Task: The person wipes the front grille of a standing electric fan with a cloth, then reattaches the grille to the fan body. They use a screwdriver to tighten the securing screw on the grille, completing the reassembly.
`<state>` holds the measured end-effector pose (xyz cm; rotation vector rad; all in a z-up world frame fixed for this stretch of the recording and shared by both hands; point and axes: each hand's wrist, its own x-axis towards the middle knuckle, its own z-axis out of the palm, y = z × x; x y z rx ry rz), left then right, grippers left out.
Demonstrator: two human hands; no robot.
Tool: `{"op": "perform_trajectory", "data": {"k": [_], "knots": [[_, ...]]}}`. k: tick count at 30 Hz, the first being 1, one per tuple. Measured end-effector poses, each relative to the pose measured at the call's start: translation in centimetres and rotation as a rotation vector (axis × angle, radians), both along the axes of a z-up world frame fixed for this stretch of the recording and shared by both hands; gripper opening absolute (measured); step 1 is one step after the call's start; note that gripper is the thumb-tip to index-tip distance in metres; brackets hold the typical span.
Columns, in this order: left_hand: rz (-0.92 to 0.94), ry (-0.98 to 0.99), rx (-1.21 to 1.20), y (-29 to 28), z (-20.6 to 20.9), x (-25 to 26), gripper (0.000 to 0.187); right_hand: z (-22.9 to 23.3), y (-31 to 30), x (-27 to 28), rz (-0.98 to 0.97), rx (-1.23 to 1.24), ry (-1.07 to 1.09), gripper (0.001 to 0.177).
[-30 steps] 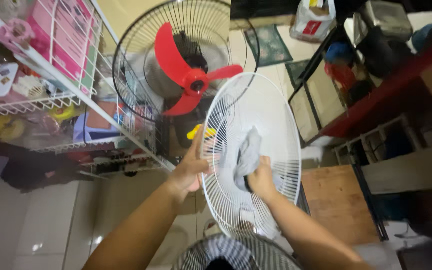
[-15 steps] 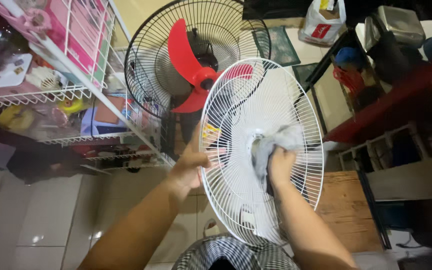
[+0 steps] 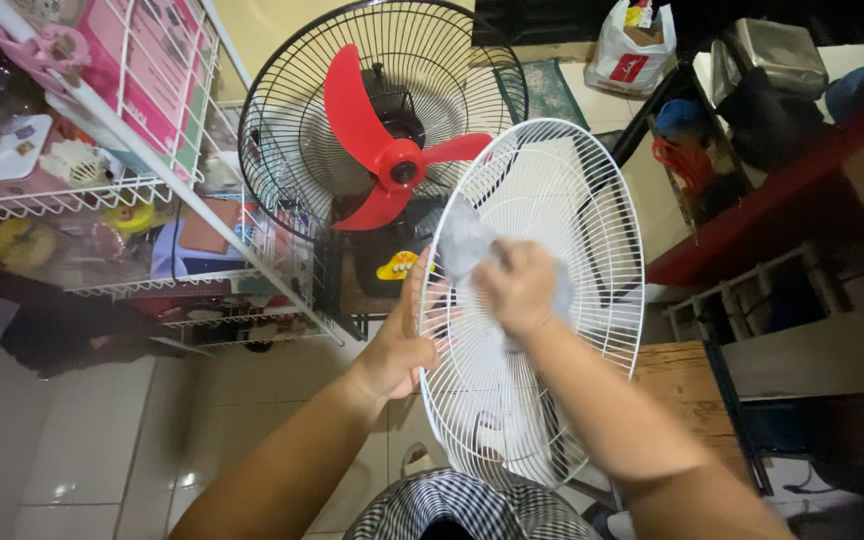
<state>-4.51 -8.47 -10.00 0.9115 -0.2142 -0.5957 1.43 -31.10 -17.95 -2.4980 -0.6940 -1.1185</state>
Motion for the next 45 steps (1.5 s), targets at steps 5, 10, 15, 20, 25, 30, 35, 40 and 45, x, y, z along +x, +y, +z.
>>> {"op": "perform_trajectory", "data": {"k": [5, 10, 15, 20, 25, 30, 35, 40, 45], "knots": [[-0.031, -0.227, 0.03, 1.0, 2.4, -2.1, 0.127, -0.5, -7.7, 5.2, -0.451, 0.446, 0.287, 0.029], [0.018, -0.276, 0.011, 1.4, 3.7, -2.9, 0.126, -11.1, -12.0, -0.6, -0.641, 0.111, 0.263, 0.032], [0.089, -0.136, 0.032, 0.5, 3.6, -2.1, 0.124, -20.8, -6.2, -8.8, -0.64, 0.389, 1.033, 0.059], [0.152, -0.098, 0.066, -0.3, 1.8, -1.2, 0.122, -19.2, 1.4, -14.7, -0.369, 0.823, 1.327, 0.036], [0.167, -0.556, 0.21, -2.8, -2.0, -1.5, 0.114, -10.8, 6.7, -14.2, 0.052, 1.121, 1.459, 0.029], [0.055, -0.674, 0.444, -4.0, -4.5, -0.1, 0.103, -2.5, 6.7, -11.4, 0.08, 1.725, 1.712, 0.034], [-0.176, -0.428, 0.554, -4.1, -4.7, 1.0, 0.093, -2.0, 2.8, -9.0, 0.053, 2.063, 1.774, 0.041], [-0.231, -0.41, 0.529, -5.3, -4.1, 1.0, 0.095, -7.3, -6.1, -3.8, -0.038, 2.22, 1.245, 0.036], [-0.202, -0.449, 0.414, -5.7, -4.7, 0.6, 0.097, -10.9, -17.4, 1.8, 0.477, 2.31, 0.694, 0.031]]}}
